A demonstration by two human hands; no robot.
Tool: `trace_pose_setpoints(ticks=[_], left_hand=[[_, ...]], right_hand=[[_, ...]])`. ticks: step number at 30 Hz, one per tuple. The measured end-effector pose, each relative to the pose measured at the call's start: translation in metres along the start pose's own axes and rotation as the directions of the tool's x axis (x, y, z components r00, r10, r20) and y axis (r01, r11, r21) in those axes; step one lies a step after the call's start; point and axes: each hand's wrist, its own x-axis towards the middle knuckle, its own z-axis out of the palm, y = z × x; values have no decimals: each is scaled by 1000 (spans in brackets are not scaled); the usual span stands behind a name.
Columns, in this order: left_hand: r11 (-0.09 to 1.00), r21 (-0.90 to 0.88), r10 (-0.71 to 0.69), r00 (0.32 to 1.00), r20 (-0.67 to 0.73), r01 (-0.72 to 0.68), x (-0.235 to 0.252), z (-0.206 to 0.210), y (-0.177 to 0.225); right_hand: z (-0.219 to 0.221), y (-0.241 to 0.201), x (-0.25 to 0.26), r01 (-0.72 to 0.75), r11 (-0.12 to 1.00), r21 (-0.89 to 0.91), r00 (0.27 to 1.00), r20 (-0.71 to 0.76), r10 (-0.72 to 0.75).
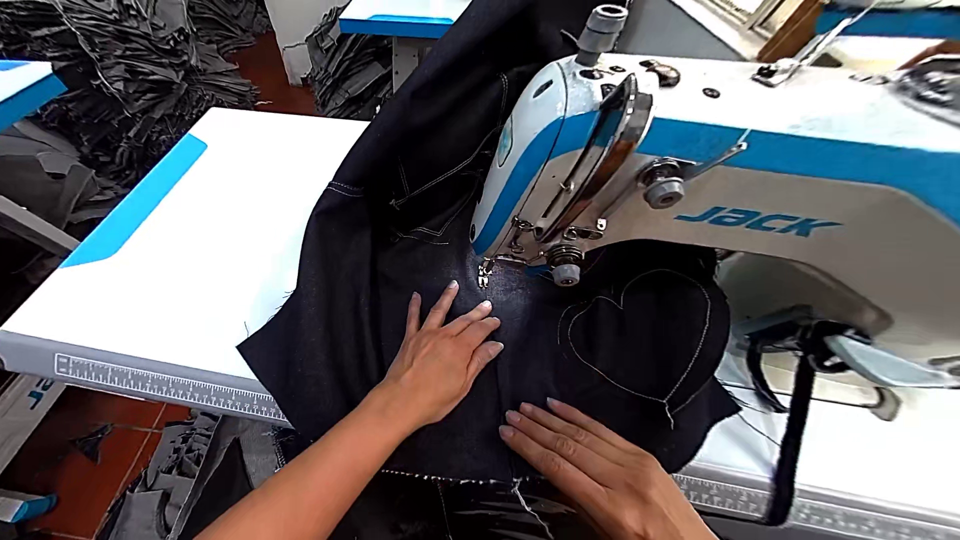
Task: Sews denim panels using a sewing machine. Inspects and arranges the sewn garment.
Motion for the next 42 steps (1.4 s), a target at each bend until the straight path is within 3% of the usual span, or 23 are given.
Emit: trace_pose_setpoints(ticks=[4,9,13,17,31,38,42], left_hand=[[997,-37,-60,991,121,65,0,-19,10],[985,168,-66,974,215,30,-47,-13,26],[961,278,-7,998,64,-11,-75,11,30],[980,182,79,997,15,-80,-76,7,16],[986,-76,158,969,190,-146,14,-30,-52],[933,-318,229,961,154,-172,67,-39,-92],[909,-383,218,971,98,-165,96,-40,-108]], right_hand=[[-11,-23,35,-104,995,3,971,-216,102],[7,-18,-8,-56,997,-48,998,-39,55],[10,-8,-26,-25,998,-59,999,-29,23],[11,-5,-21,-38,999,-25,998,-47,36],[30,64,44,-135,991,-25,988,-85,132],[37,100,76,-149,989,-23,984,-99,146],[42,120,82,-233,973,-1,966,-117,231]])
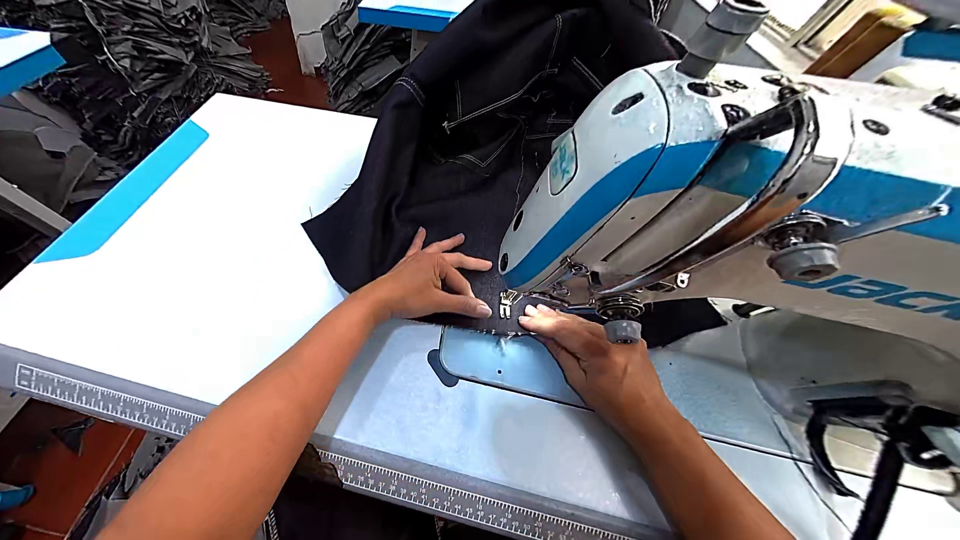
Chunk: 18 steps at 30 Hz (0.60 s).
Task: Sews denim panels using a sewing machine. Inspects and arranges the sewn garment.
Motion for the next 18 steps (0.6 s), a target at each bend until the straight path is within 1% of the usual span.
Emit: trace_pose_setpoints(ticks=[4,6,11,15,18], left_hand=[[1000,30,-7,1000,-17,7,19,-8,-12],[1000,28,-10,999,-33,11,24,-10,-15],[1000,2,6,997,-82,-6,25,-10,-16],[1000,5,10,995,-104,-9,25,-9,-17],[1000,10,-19,995,-102,20,28,-8,-16]], right_hand=[[0,6,0,-144,988,-56,989,12,145],[0,6,0,-174,981,-80,985,4,175],[3,9,0,-183,975,-128,983,-38,180],[3,11,1,-219,972,-91,976,-12,219],[0,9,-2,-175,975,-136,984,-67,167]])
